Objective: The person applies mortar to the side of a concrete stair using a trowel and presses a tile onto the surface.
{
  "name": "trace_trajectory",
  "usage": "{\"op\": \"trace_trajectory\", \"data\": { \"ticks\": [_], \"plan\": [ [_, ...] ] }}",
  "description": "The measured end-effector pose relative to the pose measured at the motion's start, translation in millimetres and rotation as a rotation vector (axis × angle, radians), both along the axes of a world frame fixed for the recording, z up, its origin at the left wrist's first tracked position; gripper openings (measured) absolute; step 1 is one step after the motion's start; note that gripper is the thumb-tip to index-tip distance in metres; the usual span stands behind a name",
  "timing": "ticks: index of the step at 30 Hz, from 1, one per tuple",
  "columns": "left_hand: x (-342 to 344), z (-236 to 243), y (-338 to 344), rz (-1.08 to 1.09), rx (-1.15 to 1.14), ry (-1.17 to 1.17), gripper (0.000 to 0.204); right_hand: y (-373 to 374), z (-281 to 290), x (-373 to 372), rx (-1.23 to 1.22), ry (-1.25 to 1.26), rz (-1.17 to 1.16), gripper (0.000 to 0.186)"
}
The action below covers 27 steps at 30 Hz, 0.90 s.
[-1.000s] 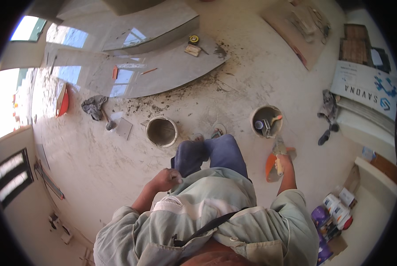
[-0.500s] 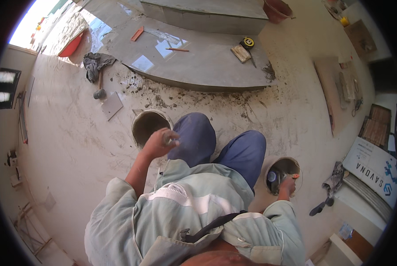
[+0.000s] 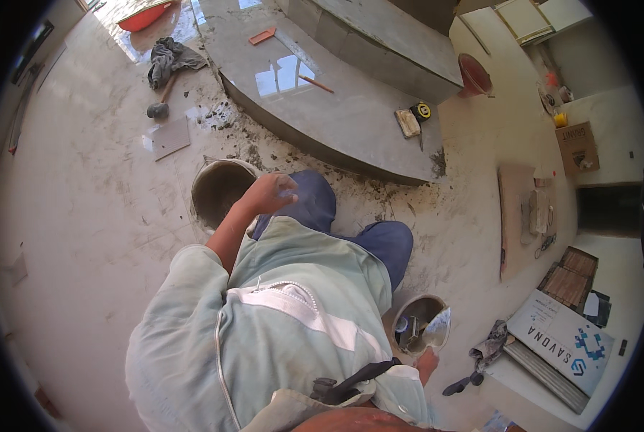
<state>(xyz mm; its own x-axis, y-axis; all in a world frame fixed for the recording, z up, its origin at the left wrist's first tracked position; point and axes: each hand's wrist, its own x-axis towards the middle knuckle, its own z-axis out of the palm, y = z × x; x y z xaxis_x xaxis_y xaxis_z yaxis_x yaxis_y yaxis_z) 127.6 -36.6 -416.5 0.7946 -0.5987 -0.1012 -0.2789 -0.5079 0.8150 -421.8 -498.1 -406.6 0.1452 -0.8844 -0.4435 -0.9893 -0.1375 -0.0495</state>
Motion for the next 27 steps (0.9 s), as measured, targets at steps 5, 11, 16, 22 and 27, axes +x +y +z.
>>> {"op": "trace_trajectory", "data": {
  "ticks": [5, 11, 16, 22, 27],
  "plan": [
    [44.3, -38.4, -56.8, 0.188, -0.133, 0.089, 0.039, -26.9, 29.3, -22.1, -0.280, 0.399, 0.192, 0.037],
    [57.9, -67.5, -72.5, 0.284, -0.045, 0.111, 0.037, -73.0, 139.9, 186.2, -0.508, -0.187, 0.360, 0.032],
    [117.0, -94.7, -97.6, 0.592, -0.200, -0.230, 0.031, -84.7, 216.2, 401.2, -0.558, -0.025, 0.839, 0.036],
    [241.8, -103.7, -90.0, 0.711, -0.020, -0.411, 0.045, -36.7, 231.9, 609.9, -0.686, 0.163, 1.417, 0.030],
    [306.2, -128.2, -79.0, 0.760, 0.284, -0.268, 0.073, 59.3, 240.9, 725.8, -0.702, 0.244, 1.454, 0.033]
  ]
}}
